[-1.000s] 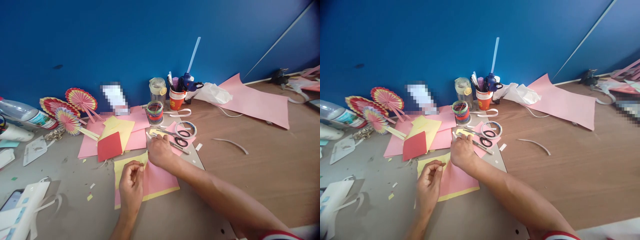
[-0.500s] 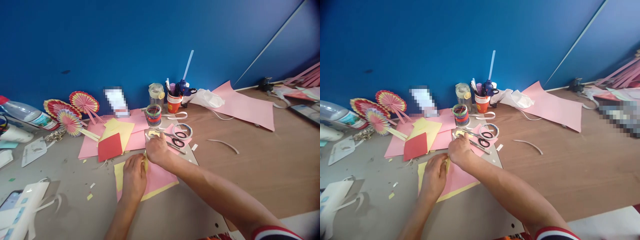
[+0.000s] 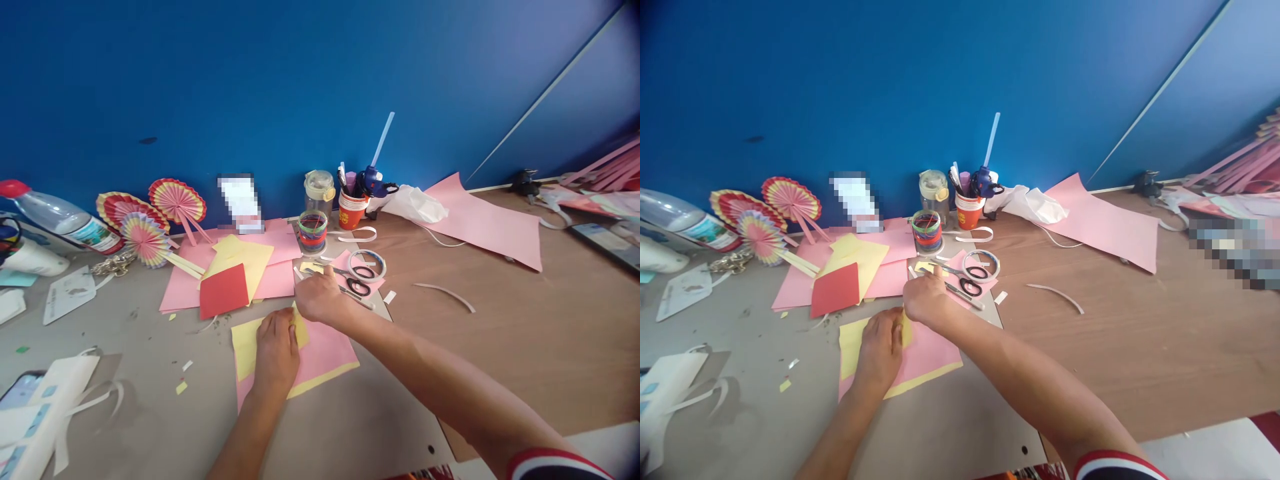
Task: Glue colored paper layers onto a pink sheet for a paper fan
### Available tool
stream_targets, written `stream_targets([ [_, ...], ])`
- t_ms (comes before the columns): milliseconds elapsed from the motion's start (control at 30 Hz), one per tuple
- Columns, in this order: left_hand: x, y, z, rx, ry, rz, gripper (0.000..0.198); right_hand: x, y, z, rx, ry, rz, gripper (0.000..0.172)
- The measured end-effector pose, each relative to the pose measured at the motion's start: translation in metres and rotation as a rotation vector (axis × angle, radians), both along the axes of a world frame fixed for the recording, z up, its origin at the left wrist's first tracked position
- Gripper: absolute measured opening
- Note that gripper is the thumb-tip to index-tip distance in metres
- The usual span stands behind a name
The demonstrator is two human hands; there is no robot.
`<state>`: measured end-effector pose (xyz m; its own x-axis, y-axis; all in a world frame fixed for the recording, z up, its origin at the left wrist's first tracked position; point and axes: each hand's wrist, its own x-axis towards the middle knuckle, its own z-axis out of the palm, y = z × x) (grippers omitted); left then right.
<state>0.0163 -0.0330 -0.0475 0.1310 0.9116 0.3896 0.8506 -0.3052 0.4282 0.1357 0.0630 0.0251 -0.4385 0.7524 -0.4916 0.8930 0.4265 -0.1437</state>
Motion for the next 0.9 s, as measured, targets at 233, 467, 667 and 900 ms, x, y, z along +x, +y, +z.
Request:
stream_targets([
  [233,0.004,-0.003,-0.003,0.01,0.193,-0.01,0.022,0.007,0.013,0.005,-0.057,-0.024,0.031,0.028],
  [467,0.003,-0.004,-0.002,-0.018,0.289,-0.019,0.037,0.005,0.015,0.005,-0.065,-0.016,0.048,0.029],
  [667,0.004,-0.005,-0.001,-0.04,0.292,-0.001,0.038,0.008,0.014,0.007,-0.074,-0.013,0.04,0.028],
  [900,0.004,-0.005,-0.001,-0.057,0.31,-0.002,0.039,0.009,0.016,0.014,-0.052,-0.026,0.018,0.027],
])
